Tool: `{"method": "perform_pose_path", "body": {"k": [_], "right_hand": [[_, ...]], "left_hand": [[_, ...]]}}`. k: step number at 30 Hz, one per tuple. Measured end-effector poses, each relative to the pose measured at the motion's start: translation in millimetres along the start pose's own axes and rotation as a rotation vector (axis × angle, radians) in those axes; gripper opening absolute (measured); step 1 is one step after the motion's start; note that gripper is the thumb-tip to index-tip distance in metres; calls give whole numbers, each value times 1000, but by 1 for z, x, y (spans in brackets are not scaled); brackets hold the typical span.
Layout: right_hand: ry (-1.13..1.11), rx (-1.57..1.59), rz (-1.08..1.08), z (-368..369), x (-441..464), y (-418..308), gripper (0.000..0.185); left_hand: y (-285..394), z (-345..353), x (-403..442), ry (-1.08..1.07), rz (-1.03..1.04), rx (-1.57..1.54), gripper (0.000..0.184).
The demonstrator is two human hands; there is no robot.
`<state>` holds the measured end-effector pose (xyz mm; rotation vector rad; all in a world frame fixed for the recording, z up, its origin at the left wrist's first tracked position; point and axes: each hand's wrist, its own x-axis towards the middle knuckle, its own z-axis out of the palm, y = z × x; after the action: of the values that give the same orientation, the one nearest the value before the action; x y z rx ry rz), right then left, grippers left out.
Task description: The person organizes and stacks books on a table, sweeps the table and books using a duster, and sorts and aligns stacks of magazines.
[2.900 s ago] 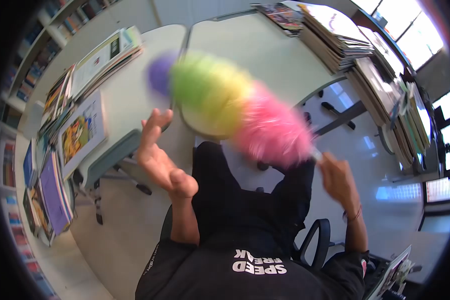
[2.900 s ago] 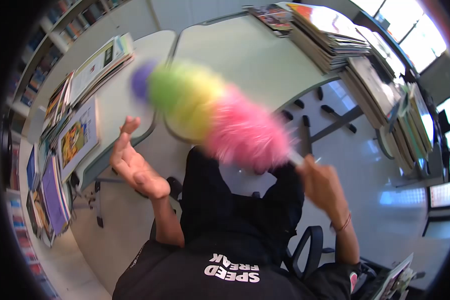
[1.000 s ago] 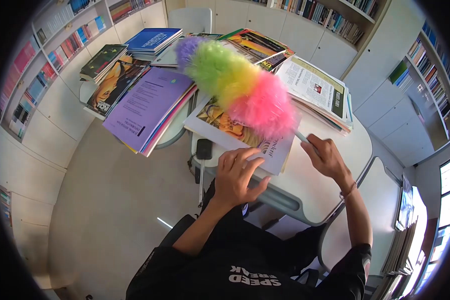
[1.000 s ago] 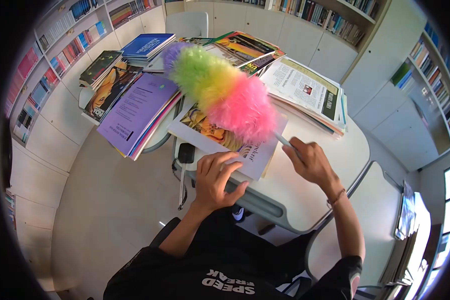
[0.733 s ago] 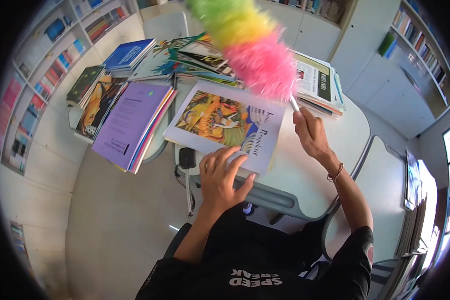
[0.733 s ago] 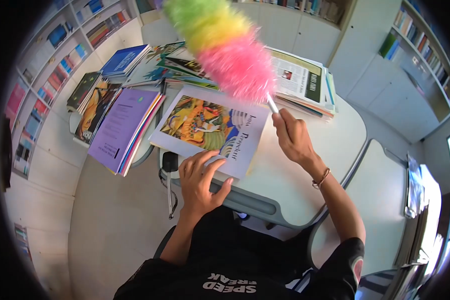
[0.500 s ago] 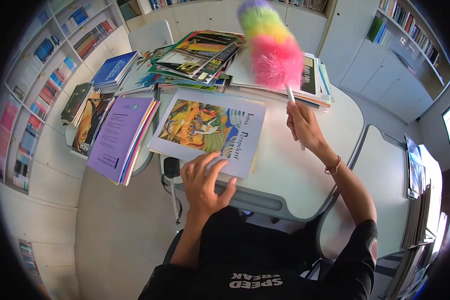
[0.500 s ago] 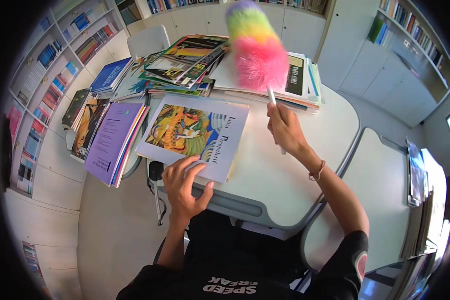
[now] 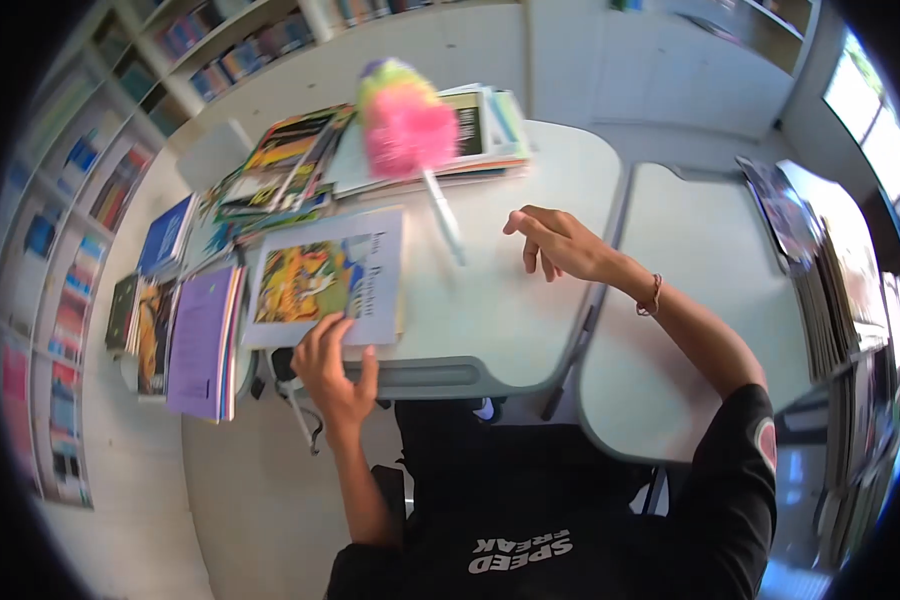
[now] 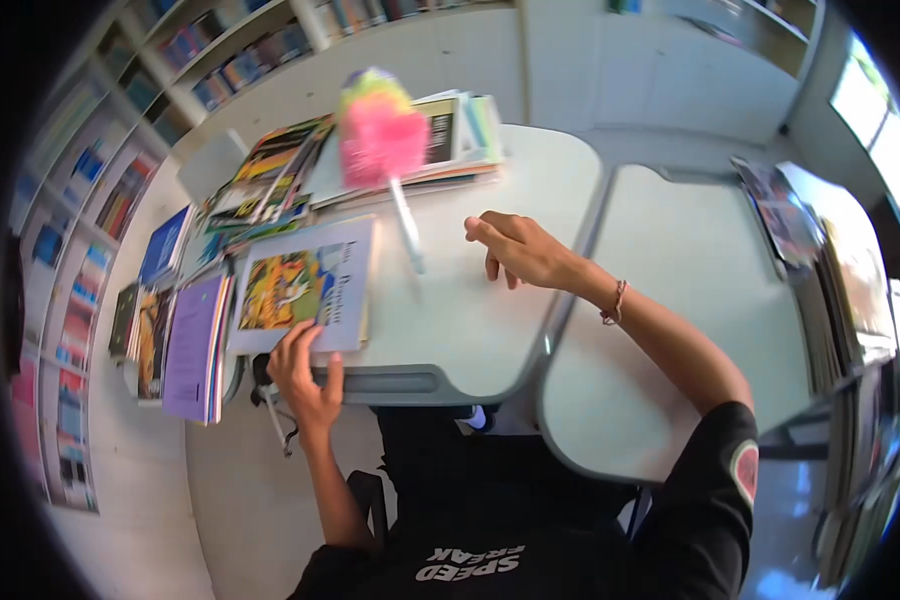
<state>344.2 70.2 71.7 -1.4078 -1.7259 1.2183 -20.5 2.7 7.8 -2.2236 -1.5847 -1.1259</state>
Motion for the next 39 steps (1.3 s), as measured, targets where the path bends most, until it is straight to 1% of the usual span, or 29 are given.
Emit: {"method": "perform_pose_path", "body": {"k": [1, 3, 4, 8, 9, 13, 17, 19, 23, 24, 28, 29, 33, 34, 39], "right_hand": [[11, -50, -36, -8, -8, 14, 43], [14, -156, -123, -17, -25, 32, 39], [28, -155, -117, -20, -36, 35, 39], [43, -285, -302, -32, -68, 39, 23], [34, -286, -304, -33, -74, 41, 23], [37, -374, -467, -36, -98, 52, 13], [20, -428, -426, -49, -136, 53, 17], [36, -455, -391, -59, -156, 57, 20], [65, -492, -520, -85, -194, 72, 26], [81, -498, -500, -90, -206, 74, 26], [105, -400, -339, -106, -253, 81, 27], [115, -401, -331, -110, -264, 86, 27], [180, -367, -379, -123, -297, 110, 27], [190, -371, -378, -128, -304, 113, 27], [258, -335, -359, -144, -340, 120, 25]], "left_hand": [[3, 1, -1, -15, 21, -26, 43], [4, 1, -4, -15, -39, 12, 44], [4, 0, -4, -19, -27, 3, 44], [9, 0, -4, -35, -62, 27, 45], [10, -1, -5, -34, -71, 30, 45], [11, -1, -6, -51, -44, 39, 49], [16, 0, -13, -30, -32, 41, 50], [29, 8, -16, -29, -11, 16, 50], [73, 18, -22, 33, 32, -30, 50], [87, 22, -20, 24, 45, -51, 50], [144, 33, -15, -53, 160, -178, 49], [156, 37, -16, -57, 168, -187, 49], [197, 54, -13, -205, 155, -289, 49], [206, 58, -11, -203, 164, -294, 49], [248, 73, -5, -324, 192, -310, 49]]}}
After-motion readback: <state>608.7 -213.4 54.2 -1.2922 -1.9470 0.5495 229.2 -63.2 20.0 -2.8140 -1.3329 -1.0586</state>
